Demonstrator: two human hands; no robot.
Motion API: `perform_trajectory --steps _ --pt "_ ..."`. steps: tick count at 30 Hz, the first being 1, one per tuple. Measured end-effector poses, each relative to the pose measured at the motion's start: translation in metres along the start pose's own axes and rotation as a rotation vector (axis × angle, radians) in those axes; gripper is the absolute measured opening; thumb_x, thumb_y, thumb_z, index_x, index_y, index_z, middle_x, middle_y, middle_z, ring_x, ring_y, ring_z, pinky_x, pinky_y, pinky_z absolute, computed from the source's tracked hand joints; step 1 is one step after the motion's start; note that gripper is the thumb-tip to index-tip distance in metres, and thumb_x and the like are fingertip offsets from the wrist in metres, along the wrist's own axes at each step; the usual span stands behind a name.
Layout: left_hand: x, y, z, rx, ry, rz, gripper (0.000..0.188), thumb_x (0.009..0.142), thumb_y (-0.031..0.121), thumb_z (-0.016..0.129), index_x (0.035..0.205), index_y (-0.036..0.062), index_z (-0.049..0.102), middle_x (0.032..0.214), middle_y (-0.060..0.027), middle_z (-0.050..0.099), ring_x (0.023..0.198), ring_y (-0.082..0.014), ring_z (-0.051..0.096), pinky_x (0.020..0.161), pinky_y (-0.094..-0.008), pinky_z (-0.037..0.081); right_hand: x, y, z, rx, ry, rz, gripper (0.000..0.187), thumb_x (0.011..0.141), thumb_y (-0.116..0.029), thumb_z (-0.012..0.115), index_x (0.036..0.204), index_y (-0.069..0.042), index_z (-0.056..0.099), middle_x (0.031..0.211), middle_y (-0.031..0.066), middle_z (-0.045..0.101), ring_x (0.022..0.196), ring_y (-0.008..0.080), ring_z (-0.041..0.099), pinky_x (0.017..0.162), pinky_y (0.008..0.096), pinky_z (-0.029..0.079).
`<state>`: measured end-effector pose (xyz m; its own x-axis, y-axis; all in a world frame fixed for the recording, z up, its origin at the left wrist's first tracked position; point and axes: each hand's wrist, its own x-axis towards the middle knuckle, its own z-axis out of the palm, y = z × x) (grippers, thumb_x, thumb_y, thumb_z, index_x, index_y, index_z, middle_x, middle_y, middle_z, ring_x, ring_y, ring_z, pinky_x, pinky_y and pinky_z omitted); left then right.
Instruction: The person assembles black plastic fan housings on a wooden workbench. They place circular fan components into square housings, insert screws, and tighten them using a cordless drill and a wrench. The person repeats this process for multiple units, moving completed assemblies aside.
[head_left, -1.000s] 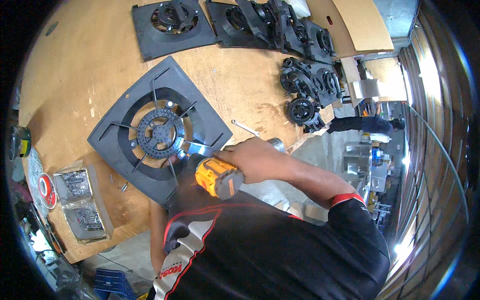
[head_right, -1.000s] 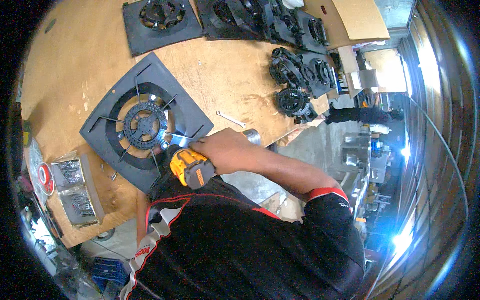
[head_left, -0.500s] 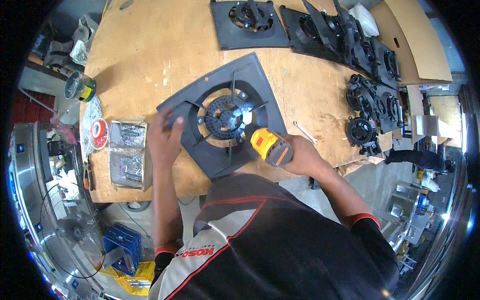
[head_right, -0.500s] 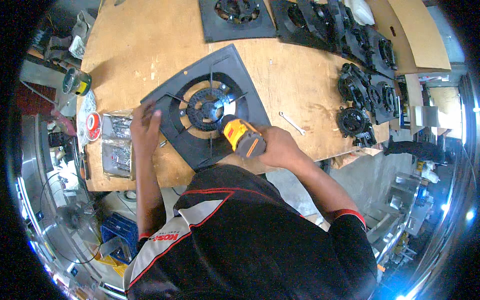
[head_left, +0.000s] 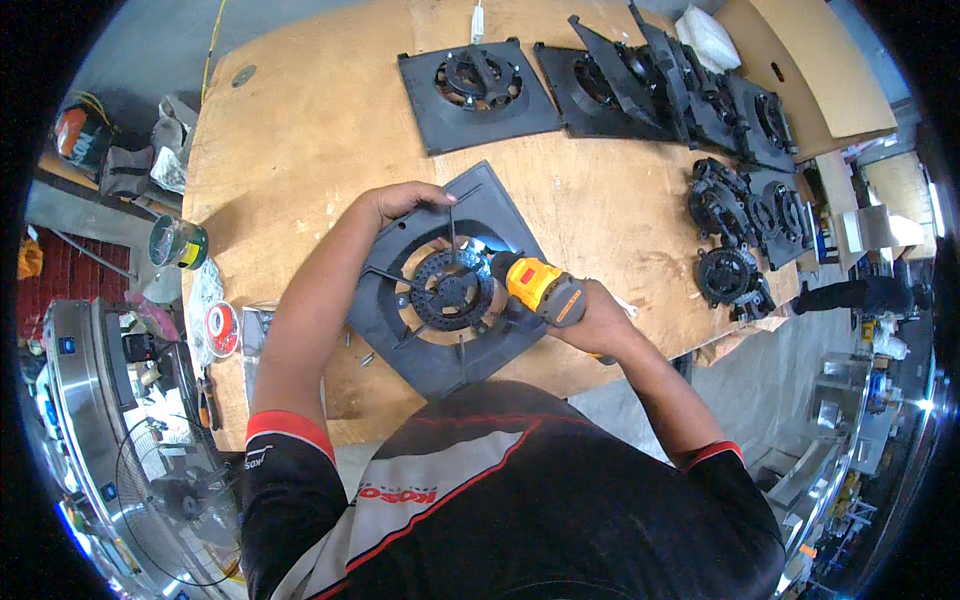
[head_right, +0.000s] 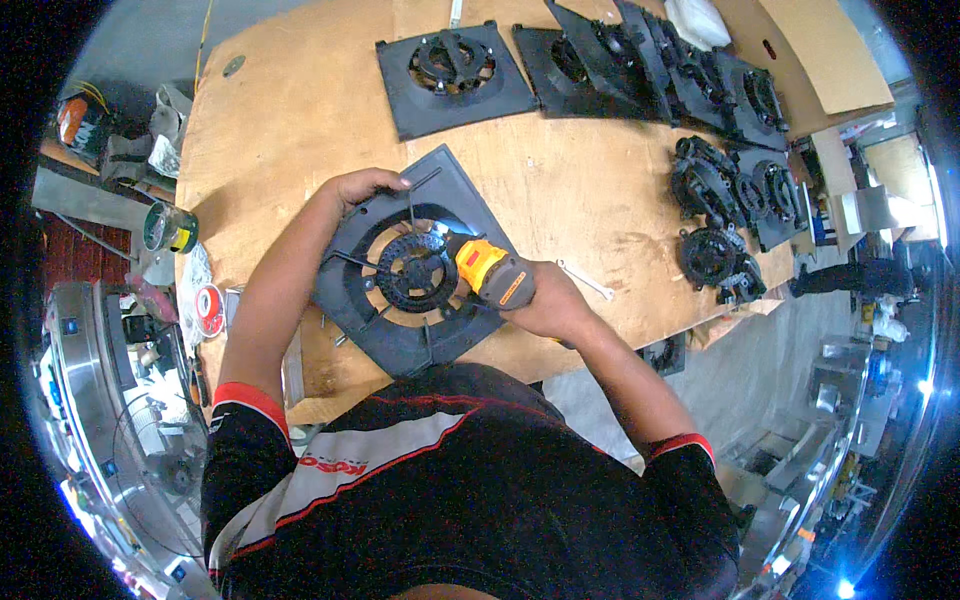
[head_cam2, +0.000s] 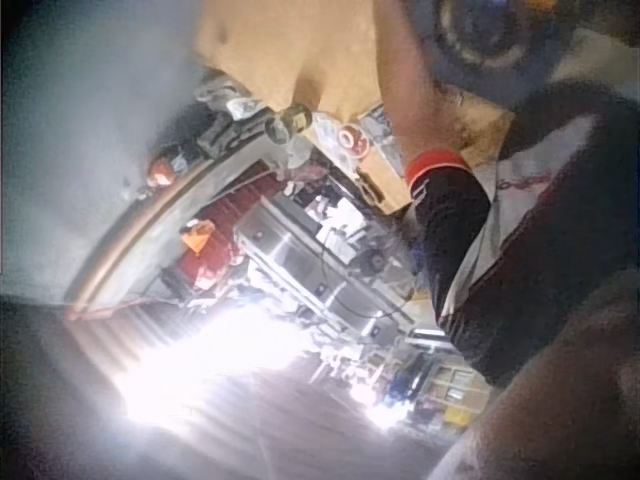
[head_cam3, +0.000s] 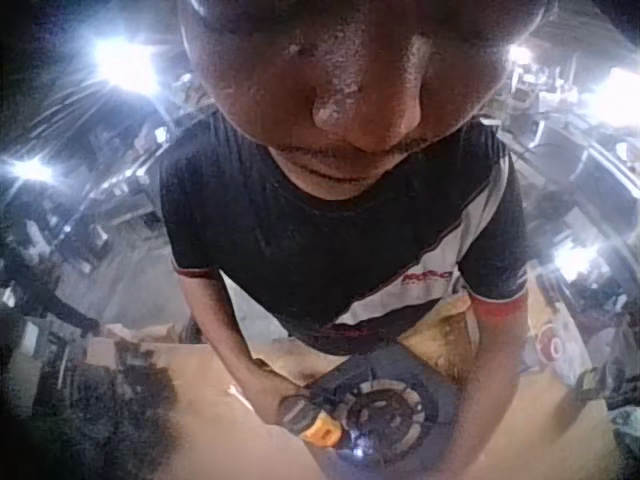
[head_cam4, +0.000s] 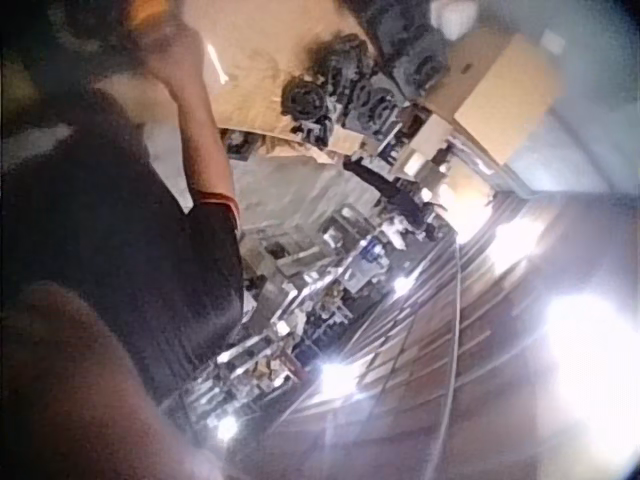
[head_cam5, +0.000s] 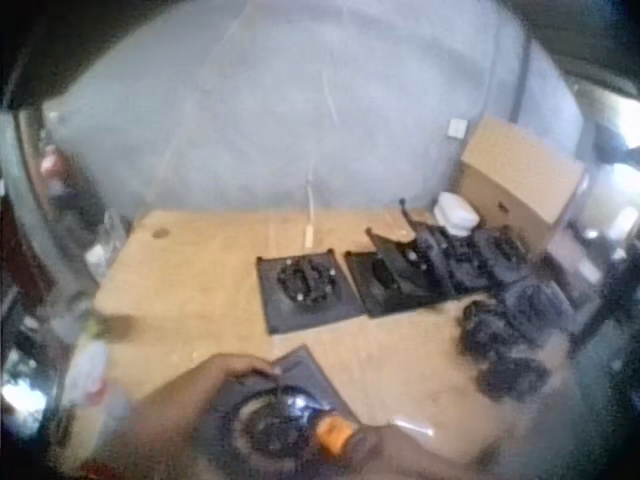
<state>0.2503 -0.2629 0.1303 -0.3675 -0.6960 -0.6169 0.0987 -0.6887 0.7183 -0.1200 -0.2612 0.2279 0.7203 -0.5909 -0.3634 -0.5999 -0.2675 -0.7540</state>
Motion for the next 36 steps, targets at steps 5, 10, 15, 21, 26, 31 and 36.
perform_trajectory --steps 5,10,15,21,26,31,36 --pt "0.002 0.006 0.014 -0.212 -0.019 0.067 0.062 0.099 0.053 0.05 0.13 -0.0002 0.061 0.116 -0.0213 0.07 0.096 -0.0288 0.073 0.084 -0.0416 0.06 0.01 0.0 0.002 0.003 0.004 -0.009 0.041 0.073 -0.022 0.079 0.109 -0.005 0.069 0.097 0.0174 0.073 0.092 0.0347 0.071 0.08 0.0395 0.055" --pt "0.0 0.011 0.018 -0.26 -0.096 -0.014 0.079 0.096 0.069 0.044 0.131 0.0007 0.062 0.116 -0.0211 0.07 0.096 -0.0269 0.072 0.08 -0.0403 0.061 0.015 -0.011 -0.008 -0.034 -0.02 -0.018 0.041 0.074 -0.023 0.079 0.11 -0.006 0.069 0.096 0.0171 0.073 0.091 0.0339 0.071 0.079 0.0395 0.056" --pt "0.003 0.009 0.017 -0.229 -0.102 0.007 0.091 0.091 0.079 0.039 0.13 0.0001 0.063 0.116 -0.0212 0.07 0.092 -0.0277 0.073 0.08 -0.0387 0.06 0.021 -0.015 -0.018 -0.089 -0.068 0.025 0.042 0.073 -0.02 0.079 0.11 -0.005 0.069 0.096 0.0168 0.074 0.09 0.0313 0.072 0.08 0.0371 0.056" --pt "0.0 0.014 0.026 -0.167 -0.043 0.002 0.09 0.09 0.081 0.038 0.129 0.0042 0.065 0.112 -0.0177 0.072 0.085 -0.0242 0.073 0.076 -0.0357 0.06 0.039 -0.057 -0.034 -0.564 -0.175 -0.055 0.052 0.076 -0.034 0.072 0.122 -0.009 0.064 0.097 0.0194 0.072 0.093 0.0391 0.068 0.078 0.0479 0.054" --pt "0.002 0.008 0.027 -0.205 -0.089 0.077 0.079 0.095 0.074 0.038 0.13 0.0076 0.063 0.104 -0.0132 0.073 0.083 -0.0229 0.072 0.074 -0.0356 0.06 0.04 -0.061 -0.029 -0.667 -0.182 -0.028 0.046 0.073 -0.028 0.072 0.117 -0.013 0.067 0.092 0.0193 0.071 0.088 0.0387 0.068 0.076 0.0477 0.054" --pt "0.001 0.011 0.029 -0.127 -0.121 0.106 0.072 0.099 0.067 0.037 0.132 0.008 0.061 0.105 -0.0123 0.073 0.084 -0.022 0.072 0.073 -0.0358 0.06 0.044 -0.058 -0.031 -0.752 -0.211 -0.099 0.051 0.073 -0.031 0.074 0.12 -0.014 0.065 0.094 0.0174 0.072 0.089 0.0388 0.068 0.076 0.0477 0.054" --pt "0.003 0.007 0.024 -0.101 -0.106 0.11 0.07 0.099 0.066 0.04 0.132 0.0081 0.061 0.109 -0.0117 0.072 0.086 -0.0207 0.072 0.07 -0.034 0.059 0.051 -0.071 -0.041 -0.77 -0.239 -0.134 0.04 0.074 -0.025 0.072 0.112 -0.013 0.066 0.094 0.0158 0.072 0.093 0.037 0.068 0.078 0.0496 0.054"
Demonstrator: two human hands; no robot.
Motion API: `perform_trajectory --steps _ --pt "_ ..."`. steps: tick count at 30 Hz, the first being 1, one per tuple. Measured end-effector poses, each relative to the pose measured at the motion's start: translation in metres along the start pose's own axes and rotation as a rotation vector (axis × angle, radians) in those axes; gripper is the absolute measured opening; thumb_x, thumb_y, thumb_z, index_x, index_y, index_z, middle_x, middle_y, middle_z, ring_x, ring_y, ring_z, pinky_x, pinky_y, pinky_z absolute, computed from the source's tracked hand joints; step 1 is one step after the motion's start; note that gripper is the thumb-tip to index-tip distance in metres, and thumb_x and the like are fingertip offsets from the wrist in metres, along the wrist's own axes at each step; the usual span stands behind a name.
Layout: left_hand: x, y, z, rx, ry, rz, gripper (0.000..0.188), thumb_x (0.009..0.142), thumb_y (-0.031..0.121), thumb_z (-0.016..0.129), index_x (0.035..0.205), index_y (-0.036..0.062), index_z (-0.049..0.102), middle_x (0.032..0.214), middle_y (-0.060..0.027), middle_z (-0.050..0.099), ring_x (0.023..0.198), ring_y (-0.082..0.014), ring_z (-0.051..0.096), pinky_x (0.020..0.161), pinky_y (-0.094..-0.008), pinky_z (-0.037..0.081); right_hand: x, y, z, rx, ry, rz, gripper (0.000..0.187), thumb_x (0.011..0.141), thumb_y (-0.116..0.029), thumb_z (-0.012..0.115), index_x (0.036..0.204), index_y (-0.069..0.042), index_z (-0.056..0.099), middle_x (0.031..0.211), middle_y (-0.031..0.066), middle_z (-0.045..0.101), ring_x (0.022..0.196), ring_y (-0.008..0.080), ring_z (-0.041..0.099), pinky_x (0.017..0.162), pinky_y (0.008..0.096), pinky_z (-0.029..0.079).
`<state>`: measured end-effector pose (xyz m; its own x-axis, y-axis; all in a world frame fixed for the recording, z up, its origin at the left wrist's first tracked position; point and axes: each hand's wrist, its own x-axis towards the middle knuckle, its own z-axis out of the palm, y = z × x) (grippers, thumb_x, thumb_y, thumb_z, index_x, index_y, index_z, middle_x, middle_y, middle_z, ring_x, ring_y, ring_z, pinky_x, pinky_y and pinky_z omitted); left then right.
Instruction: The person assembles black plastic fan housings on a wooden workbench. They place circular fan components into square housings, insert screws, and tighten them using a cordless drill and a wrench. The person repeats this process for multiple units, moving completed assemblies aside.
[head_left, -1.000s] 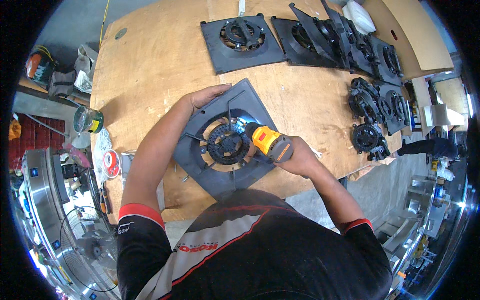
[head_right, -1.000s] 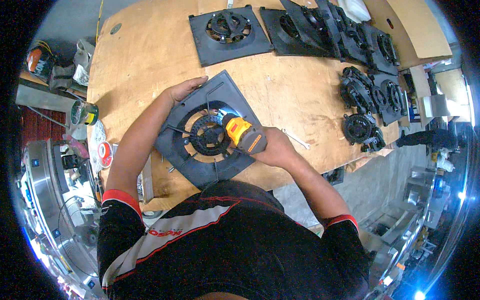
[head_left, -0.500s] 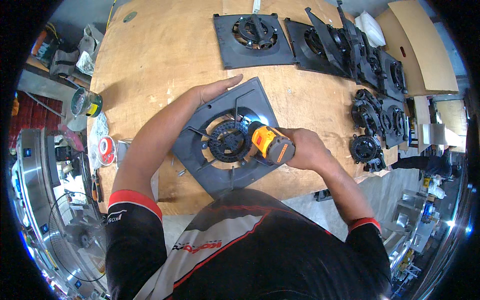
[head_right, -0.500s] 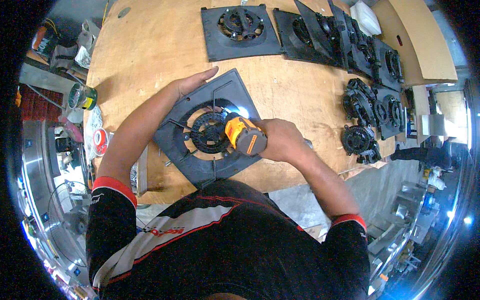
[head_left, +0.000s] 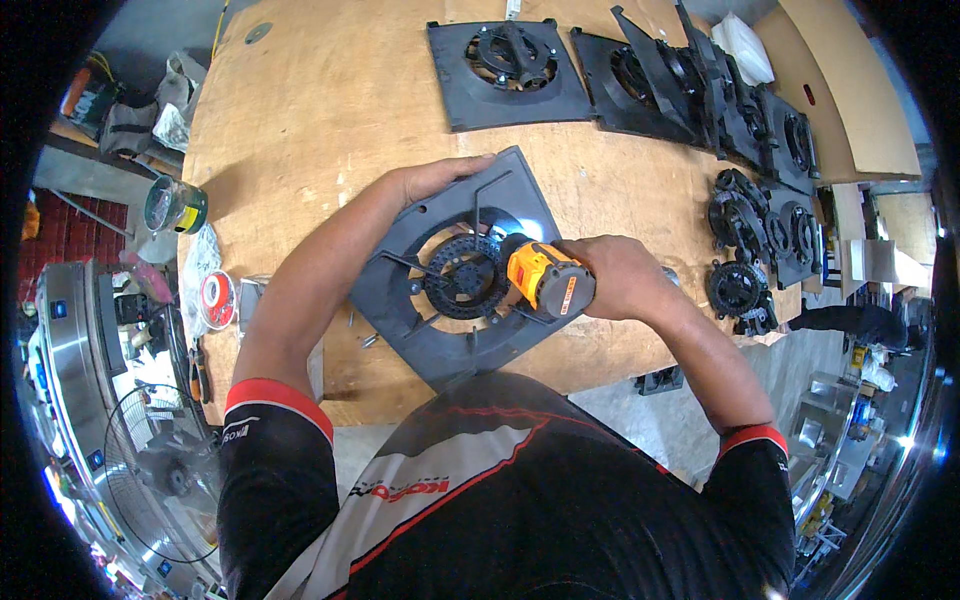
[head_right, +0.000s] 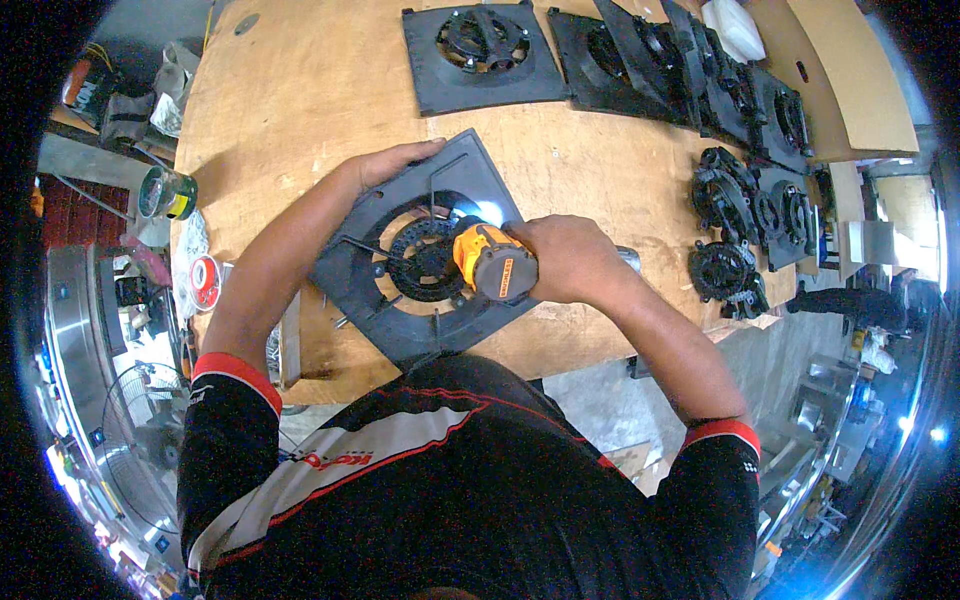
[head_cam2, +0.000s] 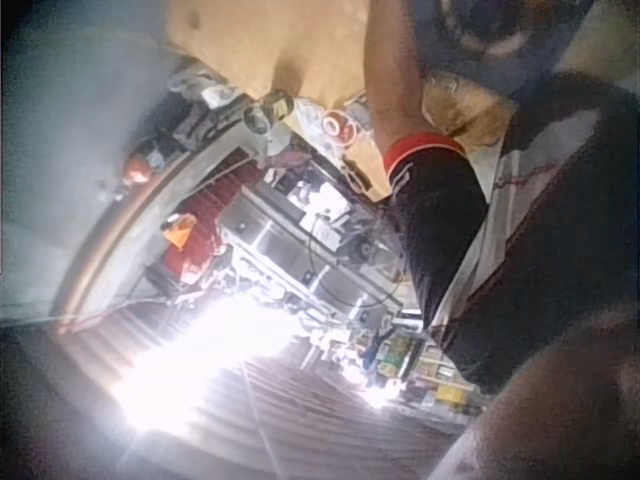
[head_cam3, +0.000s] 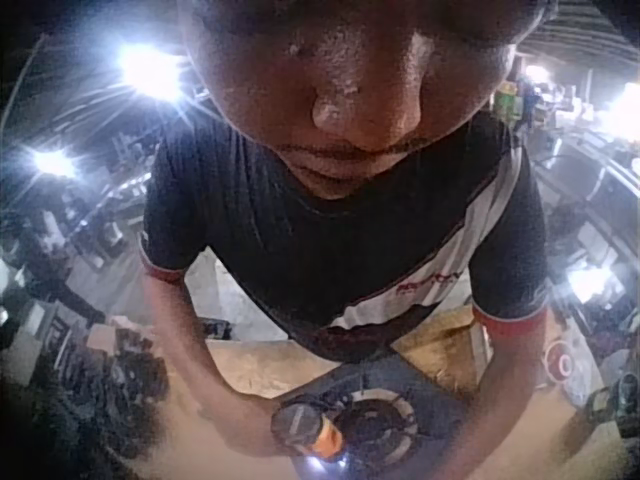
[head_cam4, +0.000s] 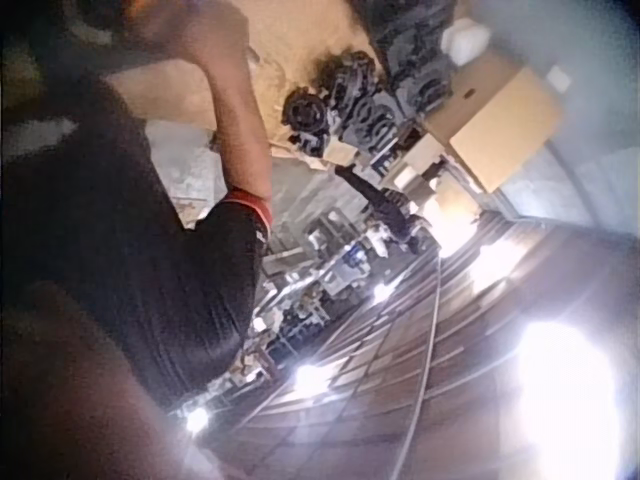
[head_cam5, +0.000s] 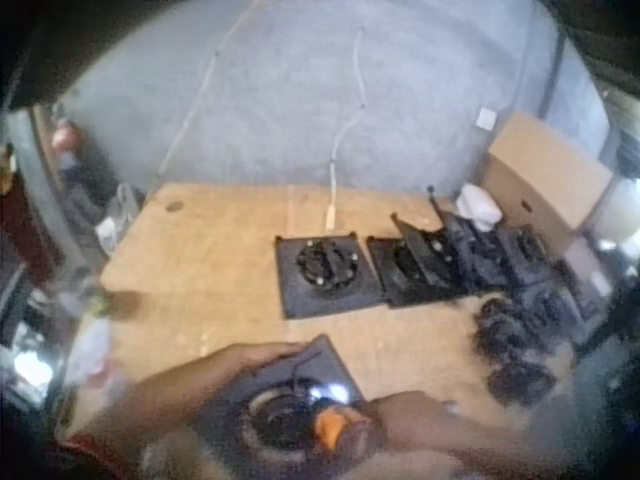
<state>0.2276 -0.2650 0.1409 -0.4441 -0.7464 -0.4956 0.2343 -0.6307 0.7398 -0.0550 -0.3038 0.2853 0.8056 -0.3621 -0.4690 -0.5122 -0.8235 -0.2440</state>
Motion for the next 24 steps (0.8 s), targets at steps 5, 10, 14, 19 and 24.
perform_trajectory --steps 5,10,14,19,24 --pt "0.0 -0.001 0.001 -0.007 0.012 -0.005 0.07 0.097 0.066 0.045 0.129 0.0072 0.063 0.107 -0.0121 0.072 0.085 -0.0204 0.071 0.069 -0.0331 0.059 0.003 -0.001 -0.008 -0.045 -0.046 0.005 0.04 0.074 -0.026 0.072 0.112 -0.013 0.066 0.095 0.0162 0.072 0.092 0.0373 0.068 0.078 0.0495 0.054" --pt "-0.001 -0.003 0.002 -0.016 0.049 -0.043 0.071 0.095 0.067 0.048 0.128 0.0067 0.064 0.106 -0.0125 0.072 0.084 -0.0198 0.071 0.069 -0.0339 0.059 0.007 -0.001 -0.008 -0.045 -0.065 -0.018 0.041 0.072 -0.027 0.073 0.11 -0.013 0.067 0.094 0.0164 0.072 0.092 0.0376 0.068 0.078 0.0497 0.054" --pt "-0.006 0.007 0.008 0.12 0.15 -0.065 0.071 0.093 0.067 0.053 0.127 0.0062 0.065 0.105 -0.0123 0.072 0.085 -0.0218 0.071 0.071 -0.035 0.059 0.004 0.003 -0.007 -0.028 -0.053 -0.015 0.041 0.073 -0.025 0.073 0.112 -0.013 0.066 0.096 0.0153 0.072 0.093 0.0368 0.068 0.078 0.0491 0.054" --pt "-0.011 0.001 0.0 0.813 0.615 0.088 0.067 0.092 0.06 0.061 0.126 0.0023 0.067 0.113 -0.0128 0.072 0.099 -0.0228 0.068 0.093 -0.0364 0.051 -0.012 0.022 0.004 -0.03 0.072 -0.135 0.044 0.073 -0.021 0.071 0.117 -0.016 0.065 0.099 0.0134 0.071 0.097 0.0355 0.068 0.079 0.0487 0.054" --pt "-0.066 -0.003 0.025 0.678 0.406 -0.084 0.05 0.087 0.035 0.076 0.119 -0.0015 0.068 0.108 -0.0107 0.074 0.099 -0.0204 0.068 0.093 -0.036 0.051 -0.078 0.082 0.056 0.337 0.387 -0.141 0.056 0.074 -0.025 0.074 0.128 -0.017 0.061 0.106 0.0124 0.068 0.1 0.036 0.067 0.083 0.0468 0.053"
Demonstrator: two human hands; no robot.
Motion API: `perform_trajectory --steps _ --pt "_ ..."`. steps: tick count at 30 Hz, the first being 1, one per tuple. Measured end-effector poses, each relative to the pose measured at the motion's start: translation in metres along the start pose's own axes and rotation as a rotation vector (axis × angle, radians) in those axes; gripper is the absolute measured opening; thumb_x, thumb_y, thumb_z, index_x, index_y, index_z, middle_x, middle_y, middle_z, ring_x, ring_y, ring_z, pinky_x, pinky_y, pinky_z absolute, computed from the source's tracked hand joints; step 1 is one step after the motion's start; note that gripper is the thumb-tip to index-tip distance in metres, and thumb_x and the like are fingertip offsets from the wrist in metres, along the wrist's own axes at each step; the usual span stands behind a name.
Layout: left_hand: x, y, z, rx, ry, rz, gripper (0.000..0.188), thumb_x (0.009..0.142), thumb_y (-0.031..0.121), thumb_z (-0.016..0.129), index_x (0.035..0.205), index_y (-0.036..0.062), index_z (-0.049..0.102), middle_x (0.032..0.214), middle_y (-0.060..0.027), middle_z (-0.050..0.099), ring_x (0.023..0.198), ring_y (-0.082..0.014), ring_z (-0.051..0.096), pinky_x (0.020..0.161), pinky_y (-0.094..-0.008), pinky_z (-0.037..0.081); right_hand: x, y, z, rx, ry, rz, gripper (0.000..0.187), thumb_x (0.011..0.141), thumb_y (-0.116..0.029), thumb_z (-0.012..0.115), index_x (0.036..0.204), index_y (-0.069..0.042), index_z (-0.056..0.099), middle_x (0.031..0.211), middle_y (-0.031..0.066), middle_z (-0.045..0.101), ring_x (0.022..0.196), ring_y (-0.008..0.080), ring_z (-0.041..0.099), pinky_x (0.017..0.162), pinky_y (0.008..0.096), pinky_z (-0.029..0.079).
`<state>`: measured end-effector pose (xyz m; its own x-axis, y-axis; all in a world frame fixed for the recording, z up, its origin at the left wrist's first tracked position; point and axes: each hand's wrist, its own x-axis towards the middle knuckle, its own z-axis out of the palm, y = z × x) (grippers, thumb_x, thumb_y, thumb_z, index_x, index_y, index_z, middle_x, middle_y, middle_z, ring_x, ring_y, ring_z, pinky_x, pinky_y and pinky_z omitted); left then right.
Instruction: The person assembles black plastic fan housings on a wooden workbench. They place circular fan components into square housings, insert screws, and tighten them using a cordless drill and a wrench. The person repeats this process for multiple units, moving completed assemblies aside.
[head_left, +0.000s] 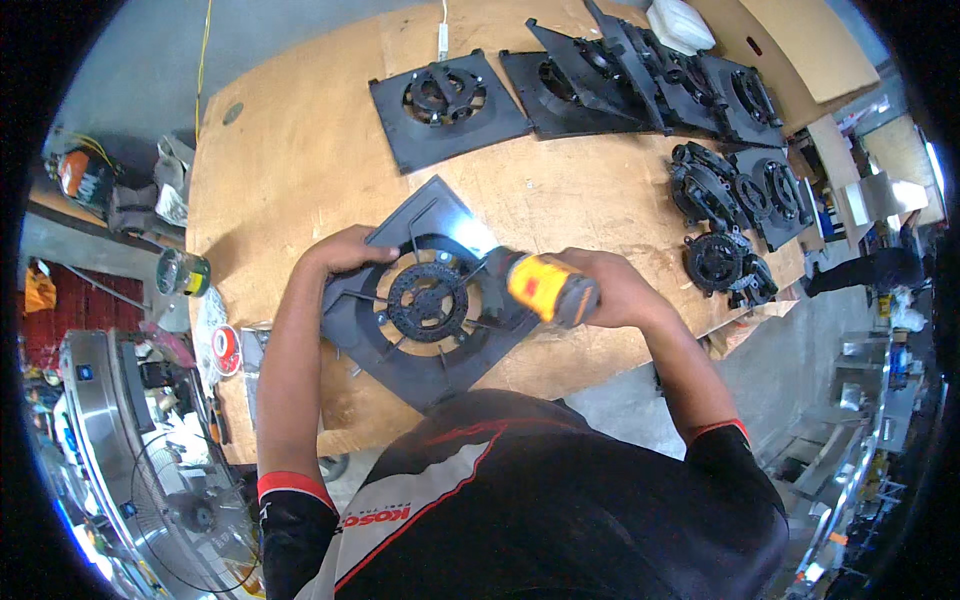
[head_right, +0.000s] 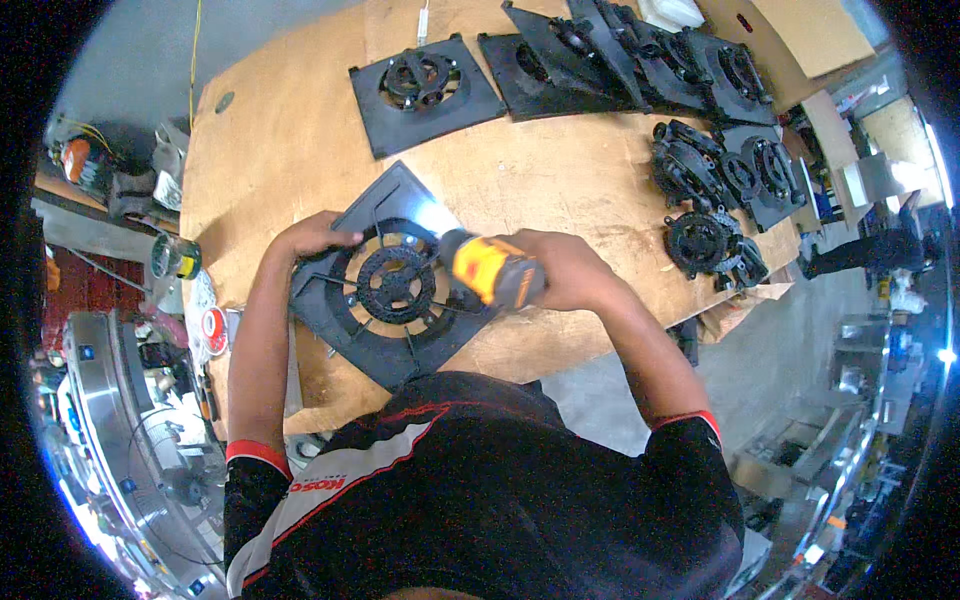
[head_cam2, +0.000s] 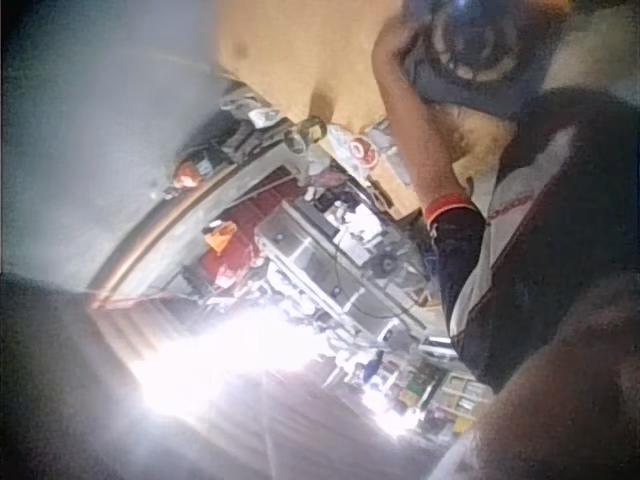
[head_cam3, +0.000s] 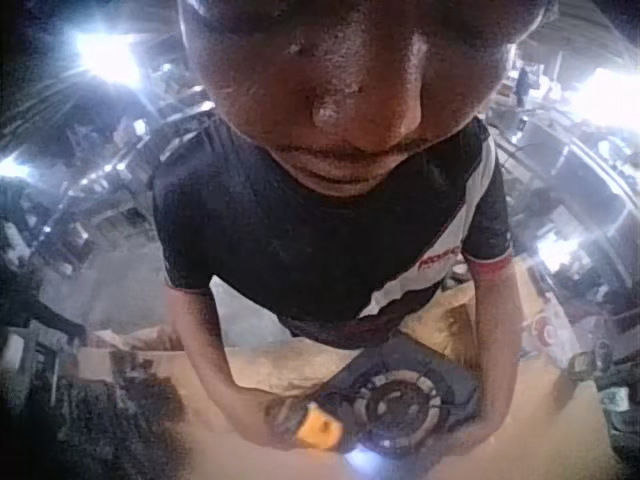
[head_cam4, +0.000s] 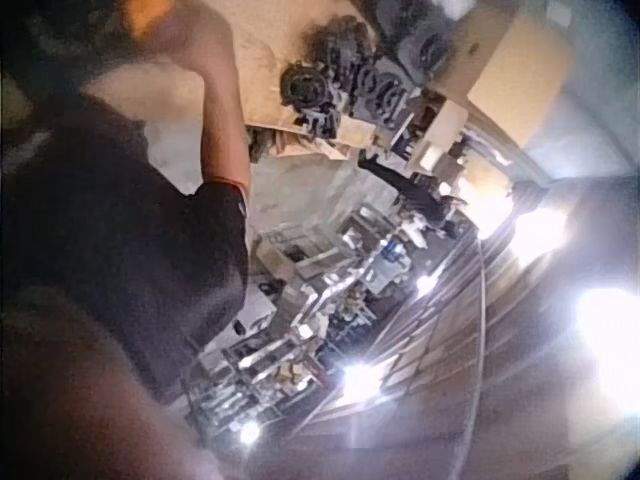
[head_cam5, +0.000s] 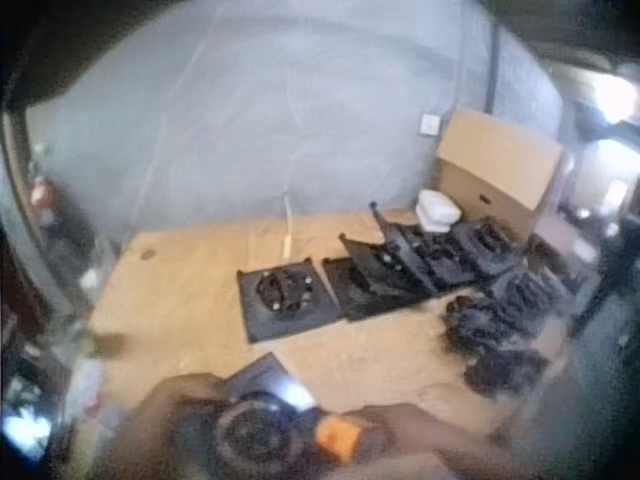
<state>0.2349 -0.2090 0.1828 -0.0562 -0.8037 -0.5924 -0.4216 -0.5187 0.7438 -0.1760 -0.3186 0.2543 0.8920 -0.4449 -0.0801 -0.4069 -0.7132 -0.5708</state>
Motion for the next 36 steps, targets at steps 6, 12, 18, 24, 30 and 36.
perform_trajectory --steps 6,12,18,24,30,36 --pt "-0.027 0.041 0.014 0.147 0.107 -0.047 0.034 0.081 0.02 0.08 0.11 0.0032 0.074 0.09 -0.0054 0.075 0.079 -0.0153 0.066 0.076 -0.0328 0.052 -0.06 0.089 0.031 -0.188 0.206 0.478 0.07 0.077 -0.022 0.074 0.142 -0.014 0.051 0.115 0.0157 0.065 0.102 0.0349 0.067 0.085 0.045 0.053" --pt "-0.082 0.174 0.084 0.673 0.391 0.062 0.031 0.083 0.023 0.077 0.11 0.0085 0.075 0.093 -0.0147 0.071 0.083 -0.0278 0.067 0.078 -0.0396 0.051 -0.108 0.162 0.055 -0.371 0.184 0.584 0.074 0.076 -0.014 0.072 0.145 -0.008 0.047 0.121 0.0149 0.06 0.107 0.0332 0.064 0.09 0.0451 0.051" --pt "-0.089 0.124 0.17 1.02 0.606 0.265 0.061 0.074 0.02 0.079 0.133 0.0219 0.064 0.115 -0.013 0.06 0.109 -0.0341 0.057 0.096 -0.0477 0.045 -0.106 0.151 0.04 -0.395 -0.038 0.446 0.076 0.074 -0.015 0.072 0.145 -0.006 0.046 0.145 0.0191 0.048 0.132 0.039 0.046 0.108 0.0518 0.039" --pt "-0.088 0.07 0.246 0.898 0.645 0.229 0.082 0.061 0.015 0.08 0.139 0.011 0.057 0.116 -0.0115 0.058 0.115 -0.0353 0.053 0.108 -0.0492 0.037 -0.073 0.12 0.074 -0.441 -0.049 0.169 0.036 0.083 -0.015 0.061 0.116 -0.003 0.067 0.122 0.0125 0.062 0.122 0.0333 0.051 0.104 0.0515 0.037" --pt "-0.066 0.014 0.302 0.855 0.729 0.19 0.083 0.063 0.011 0.077 0.142 0.0133 0.05 0.113 -0.0123 0.057 0.116 -0.0361 0.053 0.112 -0.0548 0.035 -0.04 0.144 0.106 -0.598 0.052 0.008 0.021 0.087 -0.016 0.056 0.091 -0.007 0.075 0.098 0.0148 0.072 0.096 0.0297 0.065 0.097 0.0478 0.038" --pt "-0.062 0.006 0.328 0.817 0.766 0.055 0.071 0.069 0.017 0.081 0.134 0.0108 0.055 0.113 -0.0117 0.057 0.116 -0.0347 0.053 0.11 -0.0531 0.037 -0.019 0.117 0.079 -0.5 -0.566 0.047 0.018 0.081 -0.01 0.061 0.095 -0.004 0.071 0.102 0.0188 0.072 0.093 0.0347 0.069 0.091 0.049 0.046"
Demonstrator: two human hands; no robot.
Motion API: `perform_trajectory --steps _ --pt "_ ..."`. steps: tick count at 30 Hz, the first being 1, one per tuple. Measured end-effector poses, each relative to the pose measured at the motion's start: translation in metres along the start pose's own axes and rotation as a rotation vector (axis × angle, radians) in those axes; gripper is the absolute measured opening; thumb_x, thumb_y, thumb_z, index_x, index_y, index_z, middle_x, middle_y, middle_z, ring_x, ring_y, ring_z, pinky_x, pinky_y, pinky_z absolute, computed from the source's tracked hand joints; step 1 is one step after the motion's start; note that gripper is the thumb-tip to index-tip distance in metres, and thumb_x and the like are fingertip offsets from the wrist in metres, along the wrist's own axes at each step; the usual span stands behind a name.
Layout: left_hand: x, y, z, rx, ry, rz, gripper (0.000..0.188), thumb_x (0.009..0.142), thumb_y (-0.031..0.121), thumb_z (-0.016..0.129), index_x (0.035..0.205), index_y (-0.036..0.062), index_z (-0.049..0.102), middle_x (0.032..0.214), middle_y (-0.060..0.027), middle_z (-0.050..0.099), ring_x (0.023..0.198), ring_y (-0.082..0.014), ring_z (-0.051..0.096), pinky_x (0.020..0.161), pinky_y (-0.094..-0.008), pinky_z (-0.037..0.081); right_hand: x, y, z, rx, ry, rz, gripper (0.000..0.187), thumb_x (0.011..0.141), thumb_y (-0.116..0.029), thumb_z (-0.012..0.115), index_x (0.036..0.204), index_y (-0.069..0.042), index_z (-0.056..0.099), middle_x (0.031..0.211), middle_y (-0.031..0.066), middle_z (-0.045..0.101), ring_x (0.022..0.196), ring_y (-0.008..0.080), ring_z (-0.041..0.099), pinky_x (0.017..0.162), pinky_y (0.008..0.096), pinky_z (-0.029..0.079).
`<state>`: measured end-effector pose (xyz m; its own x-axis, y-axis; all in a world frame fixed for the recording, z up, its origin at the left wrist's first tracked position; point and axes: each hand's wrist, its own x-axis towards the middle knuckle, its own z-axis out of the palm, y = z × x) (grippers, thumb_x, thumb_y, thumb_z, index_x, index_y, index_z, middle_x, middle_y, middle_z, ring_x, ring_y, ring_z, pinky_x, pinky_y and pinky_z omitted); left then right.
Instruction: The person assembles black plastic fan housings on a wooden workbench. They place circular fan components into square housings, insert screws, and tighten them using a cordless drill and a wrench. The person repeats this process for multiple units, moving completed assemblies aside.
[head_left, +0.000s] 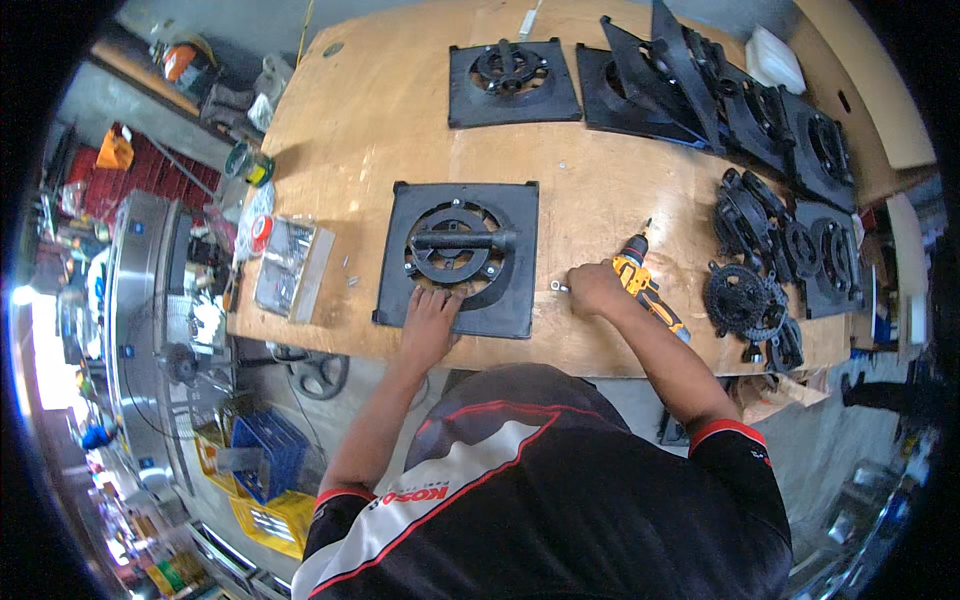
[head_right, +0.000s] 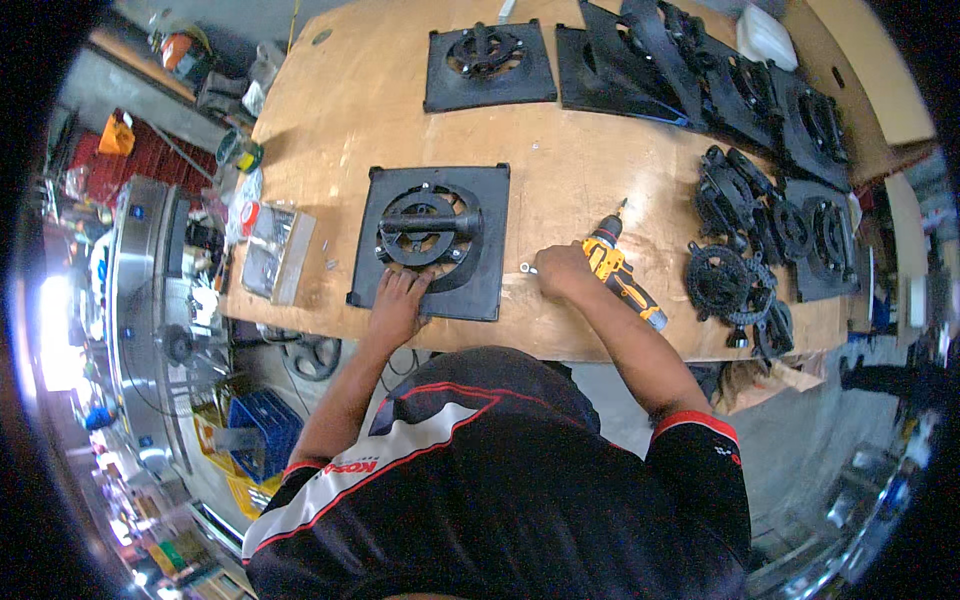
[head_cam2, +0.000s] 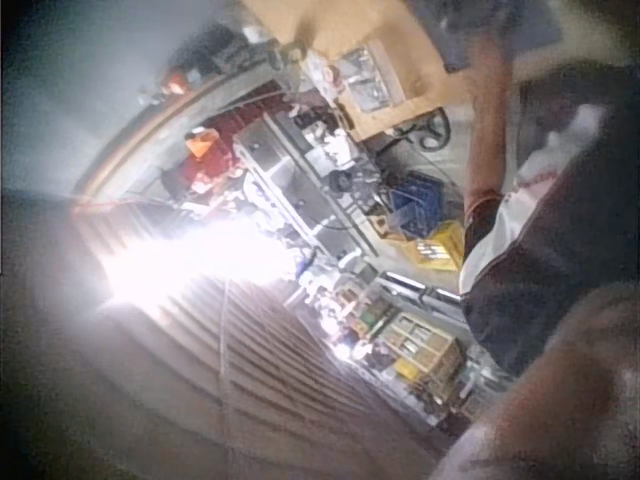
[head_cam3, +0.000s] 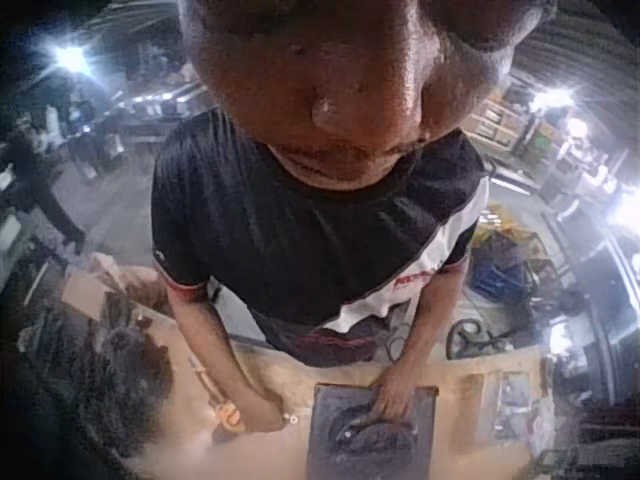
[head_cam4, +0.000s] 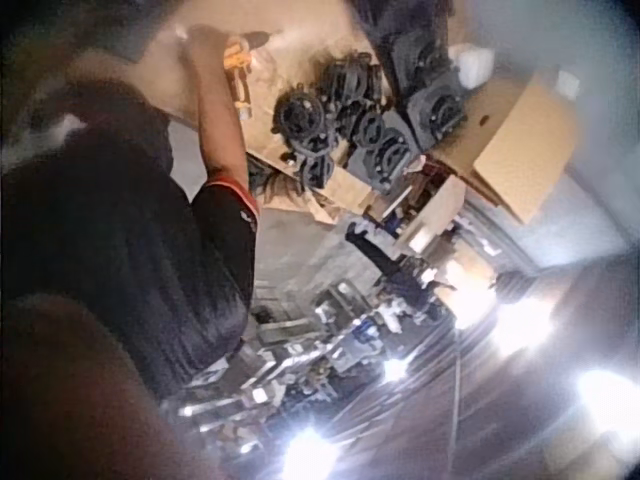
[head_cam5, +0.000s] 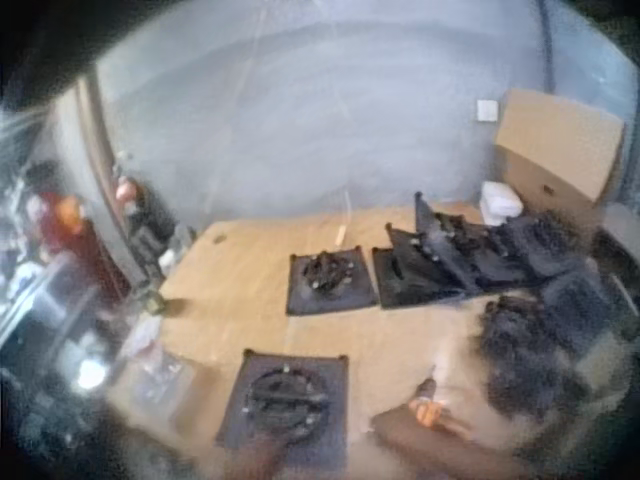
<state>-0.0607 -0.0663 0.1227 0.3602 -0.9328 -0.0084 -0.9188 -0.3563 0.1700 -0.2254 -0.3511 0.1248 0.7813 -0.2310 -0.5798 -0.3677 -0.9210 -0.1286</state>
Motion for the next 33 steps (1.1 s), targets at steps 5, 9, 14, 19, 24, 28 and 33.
perform_trajectory --steps 5,9,14,19,24,28,33 --pt "-0.004 -0.008 0.006 -0.287 0.09 -0.068 0.062 0.074 0.02 0.08 0.131 0.0086 0.058 0.126 -0.0129 0.057 0.117 -0.0365 0.054 0.105 -0.0496 0.042 0.002 0.008 0.005 0.34 0.136 -0.066 0.028 0.087 -0.018 0.065 0.11 -0.002 0.062 0.1 0.0207 0.069 0.095 0.0375 0.067 0.086 0.0471 0.05" --pt "0.011 -0.007 -0.016 -0.295 0.267 -0.198 0.073 0.072 0.026 0.082 0.137 0.0096 0.054 0.136 -0.0141 0.053 0.124 -0.0372 0.051 0.106 -0.0501 0.041 0.011 -0.018 -0.001 0.72 0.294 -0.408 0.031 0.092 -0.021 0.066 0.116 -0.003 0.058 0.095 0.0168 0.067 0.083 0.0278 0.068 0.077 0.0413 0.053" --pt "0.062 -0.02 -0.035 -0.05 0.189 -0.017 0.097 0.064 0.038 0.087 0.148 0.0165 0.043 0.145 -0.0134 0.047 0.134 -0.0366 0.044 0.113 -0.0557 0.032 0.052 -0.033 -0.009 0.89 0.098 -0.219 0.021 0.09 -0.015 0.071 0.106 -0.001 0.073 0.076 0.0083 0.068 0.064 0.0143 0.064 0.06 0.0326 0.053" --pt "0.09 -0.037 -0.04 -0.009 -0.017 0.116 0.101 0.061 0.045 0.086 0.148 0.017 0.042 0.141 -0.0122 0.049 0.13 -0.0345 0.046 0.112 -0.0549 0.032 0.071 -0.027 -0.033 0.7 -0.03 -0.161 0.022 0.086 -0.02 0.075 0.09 0.002 0.074 0.067 0.0087 0.068 0.056 0.016 0.064 0.056 0.033 0.052" --pt "0.086 -0.047 -0.025 -0.035 0.118 0.182 0.096 0.064 0.054 0.082 0.144 0.0149 0.046 0.134 -0.0086 0.052 0.121 -0.0293 0.05 0.108 -0.0536 0.032 0.076 -0.032 -0.042 0.529 -0.028 -0.089 0.03 0.087 -0.027 0.074 0.076 0.001 0.067 0.065 0.0108 0.068 0.055 0.0185 0.065 0.051 0.0336 0.05" --pt "0.087 -0.055 -0.012 -0.031 0.193 0.22 0.094 0.066 0.06 0.078 0.143 0.0149 0.047 0.131 -0.0082 0.053 0.12 -0.028 0.051 0.104 -0.0532 0.034 0.072 -0.035 -0.03 0.666 -0.187 -0.06 0.033 0.093 -0.03 0.066 0.08 0.0 0.068 0.067 0.0107 0.068 0.054 0.019 0.064 0.051 0.0342 0.049" --pt "0.087 -0.054 -0.005 -0.023 0.234 0.203 0.092 0.066 0.062 0.077 0.14 0.016 0.05 0.127 -0.0071 0.055 0.116 -0.0272 0.053 0.102 -0.053 0.034 0.051 -0.053 -0.009 1.01 -0.272 0.003 0.036 0.103 -0.034 0.049 0.091 -0.003 0.063 0.06 0.0041 0.057 0.046 0.0151 0.05 0.046 0.0319 0.04"
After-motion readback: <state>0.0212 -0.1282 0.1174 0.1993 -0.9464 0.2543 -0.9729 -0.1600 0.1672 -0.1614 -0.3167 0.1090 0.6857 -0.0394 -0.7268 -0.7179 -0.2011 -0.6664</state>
